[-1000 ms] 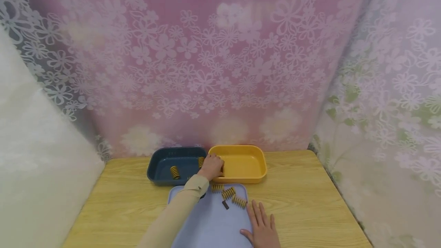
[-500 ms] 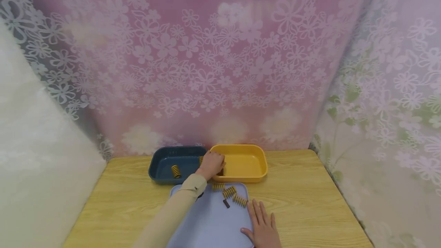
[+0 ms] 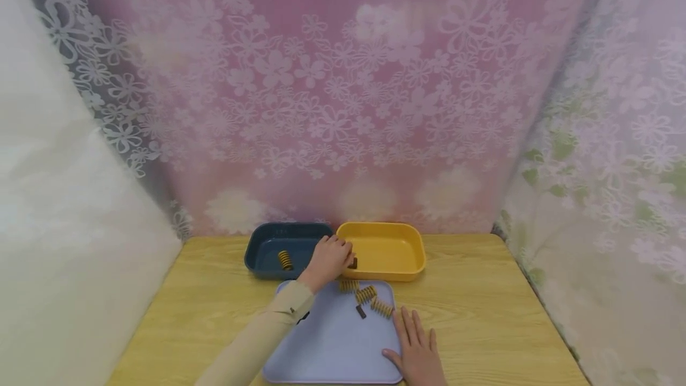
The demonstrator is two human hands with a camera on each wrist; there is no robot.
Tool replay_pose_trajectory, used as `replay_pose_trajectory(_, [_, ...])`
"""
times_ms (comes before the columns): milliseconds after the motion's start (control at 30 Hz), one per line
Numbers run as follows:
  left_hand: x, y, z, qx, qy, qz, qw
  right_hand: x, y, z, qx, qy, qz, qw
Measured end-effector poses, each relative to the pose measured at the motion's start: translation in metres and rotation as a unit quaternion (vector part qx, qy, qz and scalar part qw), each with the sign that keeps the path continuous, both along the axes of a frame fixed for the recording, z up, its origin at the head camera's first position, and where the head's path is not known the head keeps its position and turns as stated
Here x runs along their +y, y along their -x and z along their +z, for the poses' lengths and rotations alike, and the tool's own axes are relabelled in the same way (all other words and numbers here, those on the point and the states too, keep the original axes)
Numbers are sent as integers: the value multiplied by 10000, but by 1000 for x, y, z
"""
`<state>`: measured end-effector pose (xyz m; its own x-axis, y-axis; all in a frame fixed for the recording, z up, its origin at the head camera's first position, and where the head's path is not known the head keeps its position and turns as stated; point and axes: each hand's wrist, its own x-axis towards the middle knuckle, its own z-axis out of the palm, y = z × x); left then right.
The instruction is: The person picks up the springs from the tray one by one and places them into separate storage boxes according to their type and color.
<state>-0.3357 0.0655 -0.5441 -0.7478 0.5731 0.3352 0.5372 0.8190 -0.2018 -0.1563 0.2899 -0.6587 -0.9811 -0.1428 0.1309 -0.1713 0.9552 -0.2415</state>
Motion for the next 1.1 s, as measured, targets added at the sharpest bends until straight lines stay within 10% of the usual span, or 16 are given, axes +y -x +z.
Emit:
replay_pose_trajectory(567, [-50,-36,-26,526,-928,-145,9942,-2,1,6,-235,175,-27,9996])
replay_pose_trajectory(1100, [-111,-63,-57,49,-991,213,9948,-1,2,4,-228,139,17,9996])
